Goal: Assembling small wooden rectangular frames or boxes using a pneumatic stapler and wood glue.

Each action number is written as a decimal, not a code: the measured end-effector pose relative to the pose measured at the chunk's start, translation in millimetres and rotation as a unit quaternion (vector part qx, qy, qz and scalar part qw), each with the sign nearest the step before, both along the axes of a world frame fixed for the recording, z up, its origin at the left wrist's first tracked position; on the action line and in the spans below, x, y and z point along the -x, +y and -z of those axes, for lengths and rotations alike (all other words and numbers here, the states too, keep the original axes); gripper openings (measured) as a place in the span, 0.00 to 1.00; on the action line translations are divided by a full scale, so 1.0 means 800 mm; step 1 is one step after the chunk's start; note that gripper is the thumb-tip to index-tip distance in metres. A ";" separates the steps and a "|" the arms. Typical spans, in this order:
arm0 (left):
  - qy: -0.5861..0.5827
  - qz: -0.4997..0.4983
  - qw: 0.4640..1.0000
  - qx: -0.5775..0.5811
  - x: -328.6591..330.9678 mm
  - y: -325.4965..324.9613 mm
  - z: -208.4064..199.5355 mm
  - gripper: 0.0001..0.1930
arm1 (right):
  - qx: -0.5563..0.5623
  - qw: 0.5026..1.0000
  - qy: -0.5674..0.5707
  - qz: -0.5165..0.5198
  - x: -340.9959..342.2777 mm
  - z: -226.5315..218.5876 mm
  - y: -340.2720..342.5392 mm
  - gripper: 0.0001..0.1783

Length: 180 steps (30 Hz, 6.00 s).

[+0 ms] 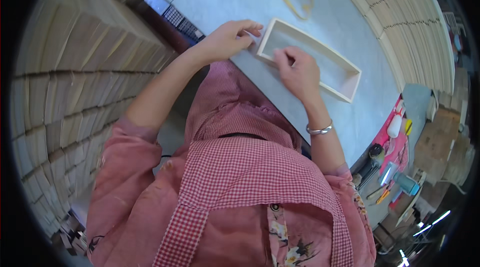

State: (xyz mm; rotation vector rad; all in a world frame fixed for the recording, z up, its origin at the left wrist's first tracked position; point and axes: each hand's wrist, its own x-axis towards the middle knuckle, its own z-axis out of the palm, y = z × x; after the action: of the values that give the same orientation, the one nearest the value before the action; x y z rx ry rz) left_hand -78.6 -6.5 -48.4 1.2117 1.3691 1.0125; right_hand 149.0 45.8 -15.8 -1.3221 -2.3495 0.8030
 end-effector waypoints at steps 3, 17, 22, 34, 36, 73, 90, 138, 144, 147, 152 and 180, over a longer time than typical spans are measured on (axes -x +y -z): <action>-0.033 -0.040 0.996 0.069 -0.009 0.005 -0.014 0.17 | 0.047 0.999 0.013 -0.020 0.005 -0.004 0.001 0.20; 0.107 0.056 0.985 0.125 -0.001 0.054 -0.004 0.03 | 0.101 0.989 -0.103 0.000 0.029 -0.023 0.009 0.27; 0.404 0.134 0.905 -0.007 -0.006 0.070 -0.009 0.07 | 0.131 0.985 -0.113 0.012 0.032 -0.026 0.011 0.28; 0.267 -0.061 0.960 -0.064 -0.024 0.015 0.014 0.17 | 0.000 0.999 0.037 -0.010 0.012 0.000 0.006 0.22; 0.169 -0.087 0.979 -0.067 -0.027 -0.001 0.011 0.21 | -0.102 0.974 0.202 -0.020 -0.013 0.008 0.007 0.14; 0.037 -0.174 0.983 0.051 -0.090 0.034 -0.035 0.06 | -0.202 0.792 -0.251 0.518 -0.607 0.033 0.137 0.35; 0.494 0.106 0.798 -0.329 -0.219 0.046 -0.016 0.13 | -0.205 0.705 0.530 0.424 -0.422 -0.072 0.055 0.24; 0.396 0.106 0.813 -0.414 -0.209 -0.049 0.028 0.21 | -0.128 0.948 0.272 0.107 -0.112 -0.028 0.031 0.30; 0.403 0.112 0.812 -0.407 -0.211 -0.050 0.027 0.20 | -0.150 0.945 0.252 0.148 -0.153 -0.031 0.024 0.30; 0.405 0.114 0.811 -0.407 -0.212 -0.050 0.027 0.19 | -0.165 0.941 0.241 0.171 -0.176 -0.032 0.018 0.30; 0.416 0.114 0.810 -0.399 -0.214 -0.051 0.026 0.18 | -0.183 0.933 0.219 0.221 -0.216 -0.035 0.008 0.29; 0.446 0.105 0.803 -0.382 -0.225 -0.052 0.026 0.14 | -0.250 0.898 0.176 0.317 -0.356 -0.035 -0.039 0.28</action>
State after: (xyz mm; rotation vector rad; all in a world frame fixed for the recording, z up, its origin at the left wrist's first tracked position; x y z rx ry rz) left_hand 101.3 -47.9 -68.9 2.6362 1.4613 0.8676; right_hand 433.4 14.6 11.8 -1.4212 -1.5367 0.1846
